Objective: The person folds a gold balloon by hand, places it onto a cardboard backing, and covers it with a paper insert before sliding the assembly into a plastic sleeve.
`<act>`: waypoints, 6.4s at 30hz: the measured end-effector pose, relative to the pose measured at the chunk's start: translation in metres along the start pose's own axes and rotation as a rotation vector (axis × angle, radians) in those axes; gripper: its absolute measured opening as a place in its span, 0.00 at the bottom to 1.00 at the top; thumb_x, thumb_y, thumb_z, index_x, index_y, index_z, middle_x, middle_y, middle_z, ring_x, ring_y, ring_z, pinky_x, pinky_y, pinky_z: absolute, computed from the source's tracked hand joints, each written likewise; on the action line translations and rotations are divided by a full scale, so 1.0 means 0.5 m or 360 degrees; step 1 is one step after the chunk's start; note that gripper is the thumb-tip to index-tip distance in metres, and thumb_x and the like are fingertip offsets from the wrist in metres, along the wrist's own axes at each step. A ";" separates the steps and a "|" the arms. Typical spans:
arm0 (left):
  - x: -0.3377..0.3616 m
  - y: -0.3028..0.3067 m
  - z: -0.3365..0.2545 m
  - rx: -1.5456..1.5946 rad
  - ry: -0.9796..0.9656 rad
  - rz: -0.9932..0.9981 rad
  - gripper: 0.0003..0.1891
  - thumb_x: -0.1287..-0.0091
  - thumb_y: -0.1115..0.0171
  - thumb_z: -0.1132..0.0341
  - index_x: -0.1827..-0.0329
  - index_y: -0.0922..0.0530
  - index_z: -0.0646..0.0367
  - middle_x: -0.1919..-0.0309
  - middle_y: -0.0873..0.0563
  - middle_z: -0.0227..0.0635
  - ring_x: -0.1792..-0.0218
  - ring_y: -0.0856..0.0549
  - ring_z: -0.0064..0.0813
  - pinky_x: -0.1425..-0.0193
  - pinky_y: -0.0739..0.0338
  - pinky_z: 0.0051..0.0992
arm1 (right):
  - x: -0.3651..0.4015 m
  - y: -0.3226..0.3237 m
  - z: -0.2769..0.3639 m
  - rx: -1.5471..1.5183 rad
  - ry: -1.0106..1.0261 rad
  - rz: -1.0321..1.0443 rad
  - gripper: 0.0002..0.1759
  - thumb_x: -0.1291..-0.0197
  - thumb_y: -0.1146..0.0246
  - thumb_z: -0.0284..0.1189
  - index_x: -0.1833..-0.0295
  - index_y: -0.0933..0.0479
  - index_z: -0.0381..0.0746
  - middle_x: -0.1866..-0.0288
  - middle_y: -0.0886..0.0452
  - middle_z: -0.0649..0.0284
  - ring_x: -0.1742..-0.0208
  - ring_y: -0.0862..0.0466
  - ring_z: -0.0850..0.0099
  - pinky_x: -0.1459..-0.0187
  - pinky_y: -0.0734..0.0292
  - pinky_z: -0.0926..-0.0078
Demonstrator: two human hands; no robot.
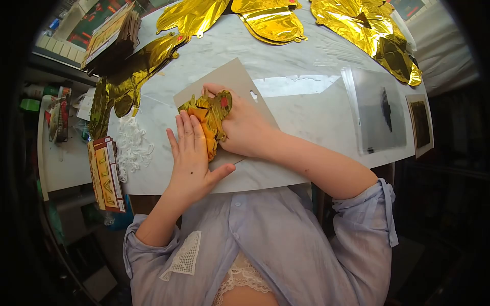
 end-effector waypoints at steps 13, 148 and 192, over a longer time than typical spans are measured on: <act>-0.057 0.102 0.037 0.0345 -0.0109 0.0092 0.38 0.21 0.39 0.43 0.24 0.29 0.70 0.16 0.40 0.62 0.15 0.41 0.65 0.10 0.51 0.57 | -0.007 0.026 0.005 -0.0078 0.0030 -0.0066 0.54 0.46 0.36 0.16 0.13 0.51 0.29 0.14 0.45 0.39 0.17 0.35 0.38 0.18 0.34 0.54; 0.022 0.022 -0.036 0.2562 0.0255 -0.0780 0.21 0.11 0.46 0.52 0.51 0.16 0.63 0.61 0.14 0.24 0.63 0.22 0.09 0.61 0.28 0.15 | 0.153 0.055 0.120 -0.1757 -0.0321 -0.1069 0.11 0.18 0.35 0.32 0.45 0.19 0.33 0.52 0.12 0.66 0.50 0.16 0.84 0.47 0.19 0.82; 0.167 0.083 0.125 0.0246 0.0461 -0.0751 0.08 0.29 0.33 0.80 0.50 0.13 0.63 0.54 0.13 0.40 0.51 0.14 0.44 0.47 0.19 0.37 | 0.315 0.128 0.013 -0.1677 -0.0775 -0.1433 0.11 0.19 0.35 0.30 0.38 0.19 0.38 0.45 0.09 0.62 0.49 0.10 0.77 0.47 0.14 0.80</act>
Point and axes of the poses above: each hand's wrist, its own x-axis away from the middle knuckle, its own y-axis out of the back of the hand, z = x × y, the point moved 1 cm from there along -x, towards the middle knuckle
